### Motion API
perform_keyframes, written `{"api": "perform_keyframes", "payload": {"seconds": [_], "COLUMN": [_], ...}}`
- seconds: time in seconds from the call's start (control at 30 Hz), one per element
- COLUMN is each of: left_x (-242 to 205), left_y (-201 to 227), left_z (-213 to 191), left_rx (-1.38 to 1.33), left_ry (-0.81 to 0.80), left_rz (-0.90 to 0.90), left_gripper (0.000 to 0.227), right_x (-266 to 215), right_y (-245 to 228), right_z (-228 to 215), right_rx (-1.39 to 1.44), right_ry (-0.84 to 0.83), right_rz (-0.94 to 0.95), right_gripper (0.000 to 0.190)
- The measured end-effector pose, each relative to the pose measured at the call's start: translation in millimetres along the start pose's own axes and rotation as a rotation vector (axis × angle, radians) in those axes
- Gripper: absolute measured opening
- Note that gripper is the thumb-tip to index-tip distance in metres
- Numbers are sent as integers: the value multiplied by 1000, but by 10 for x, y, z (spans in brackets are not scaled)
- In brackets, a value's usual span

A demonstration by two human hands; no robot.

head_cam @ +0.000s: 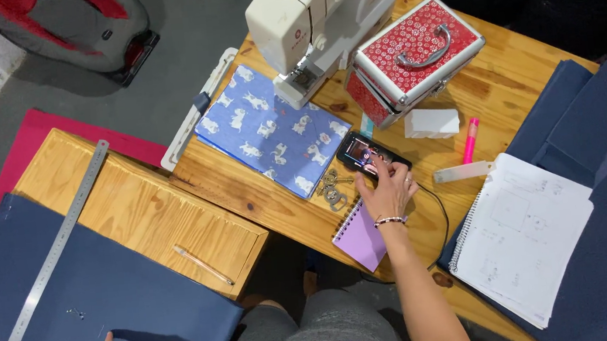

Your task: The person cuts a large piece of blue fabric using scissors and a metal ruler on a wooden table. They briefly handle a phone and a small plastic container before resuming the cutting task, trimming the fabric edges along a straight line.

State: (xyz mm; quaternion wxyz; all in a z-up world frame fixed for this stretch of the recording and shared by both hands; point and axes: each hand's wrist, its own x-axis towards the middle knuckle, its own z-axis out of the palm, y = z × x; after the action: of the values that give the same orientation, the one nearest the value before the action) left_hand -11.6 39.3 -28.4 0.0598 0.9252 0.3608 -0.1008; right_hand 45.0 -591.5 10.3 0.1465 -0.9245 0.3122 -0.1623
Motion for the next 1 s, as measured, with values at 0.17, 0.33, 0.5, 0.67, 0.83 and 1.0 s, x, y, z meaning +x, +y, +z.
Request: {"api": "perform_keyframes", "payload": {"seconds": [0.17, 0.33, 0.5, 0.67, 0.83, 1.0], "left_x": [-40, 5, 48, 29, -69, 5], "left_y": [-11, 17, -22, 49, 208, 39], "left_z": [-28, -9, 46, -10, -223, 2], "left_rx": [-48, 7, 8, -4, -58, -56], "left_ry": [-33, -53, -51, -25, -129, -12], "left_rz": [-3, -60, -41, -37, -110, -2], "left_gripper": [141, 144, 145, 144, 141, 144], "right_x": [62, 53, -219, -498, -547, -422], "right_y": [-69, -155, 1, 100, 295, 428], "right_z": [12, -116, -60, -171, -230, -371], "right_rx": [-27, 1, 128, 235, 263, 233], "right_ry": [-49, 84, -8, -64, 3, 103], "right_rz": [2, -58, 8, 73, 130, 113], "right_gripper": [50, 37, 28, 37, 39, 28]}}
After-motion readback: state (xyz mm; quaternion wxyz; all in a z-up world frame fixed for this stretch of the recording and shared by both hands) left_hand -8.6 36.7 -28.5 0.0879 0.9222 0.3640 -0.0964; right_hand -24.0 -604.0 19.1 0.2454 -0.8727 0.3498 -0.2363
